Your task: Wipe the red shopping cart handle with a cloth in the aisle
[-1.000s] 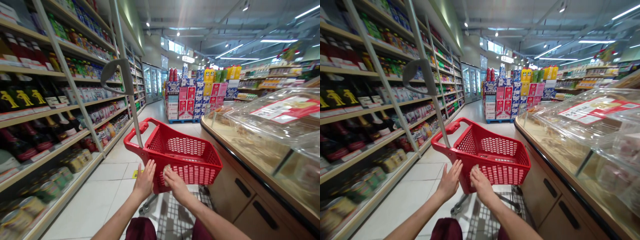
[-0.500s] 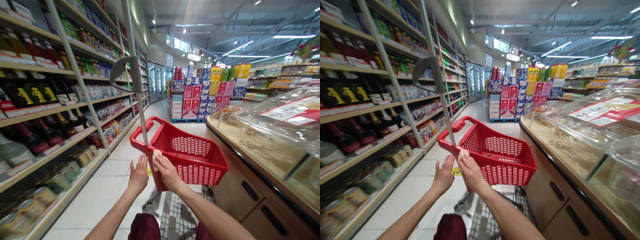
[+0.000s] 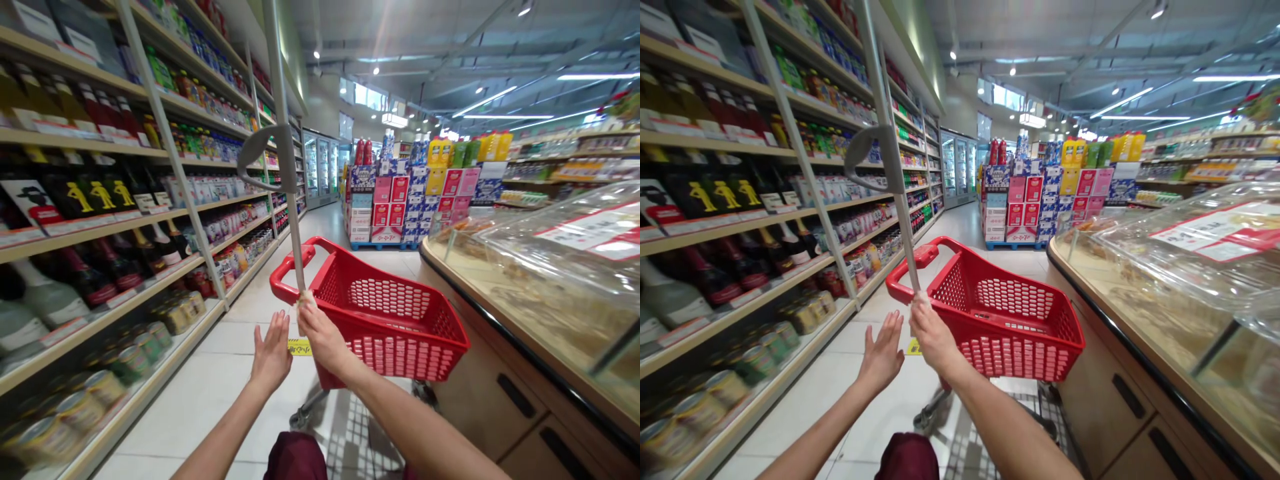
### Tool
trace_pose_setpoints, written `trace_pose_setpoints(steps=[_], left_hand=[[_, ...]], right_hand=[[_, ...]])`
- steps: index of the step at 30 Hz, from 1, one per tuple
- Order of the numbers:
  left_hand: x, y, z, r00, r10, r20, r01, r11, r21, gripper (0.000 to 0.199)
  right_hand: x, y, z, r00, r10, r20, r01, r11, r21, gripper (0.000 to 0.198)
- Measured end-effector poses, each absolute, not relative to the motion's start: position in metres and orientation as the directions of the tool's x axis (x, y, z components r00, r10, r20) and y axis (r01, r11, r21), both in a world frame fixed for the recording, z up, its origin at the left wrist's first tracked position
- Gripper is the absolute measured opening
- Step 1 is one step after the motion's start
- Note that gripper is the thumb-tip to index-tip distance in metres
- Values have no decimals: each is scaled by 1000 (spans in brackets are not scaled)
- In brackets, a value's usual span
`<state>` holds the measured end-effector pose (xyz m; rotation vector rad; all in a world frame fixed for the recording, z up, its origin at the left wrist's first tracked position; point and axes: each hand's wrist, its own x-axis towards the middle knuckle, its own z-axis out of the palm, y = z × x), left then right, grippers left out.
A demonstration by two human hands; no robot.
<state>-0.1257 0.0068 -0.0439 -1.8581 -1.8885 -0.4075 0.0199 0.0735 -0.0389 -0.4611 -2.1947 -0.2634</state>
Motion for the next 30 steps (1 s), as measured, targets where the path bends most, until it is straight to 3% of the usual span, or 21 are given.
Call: trace_pose_setpoints(steps=[4, 8, 12, 16, 22, 24, 30], left_hand=[[-131, 9, -39, 21, 856, 517, 992, 47, -117, 67], [-129, 19, -17, 30, 839, 544, 989, 52, -135, 67], [-112, 34, 8, 122, 815, 566, 985, -28, -172, 65], [-100, 41, 14, 209, 808, 550, 974, -121, -192, 61], [-90, 44, 10, 173, 838, 518, 982, -108, -153, 59], [-80, 46, 10, 155, 842, 517, 985, -93, -144, 59], [-58, 55, 11, 244, 858, 453, 965, -167, -203, 60]], right_hand=[[25, 72, -61, -621, 246, 744, 358, 934, -10, 24], [21, 74, -30, -451, 272, 850, 399, 913, -80, 32], [14, 90, -7, -345, 360, 867, 496, 854, -157, 36], [49, 105, -40, -326, 442, 836, 543, 811, -218, 41], [136, 114, -70, -179, 642, 745, 712, 607, -353, 38], [132, 110, -65, -216, 648, 730, 697, 626, -350, 37], [97, 102, -67, -303, 529, 792, 628, 736, -251, 45]])
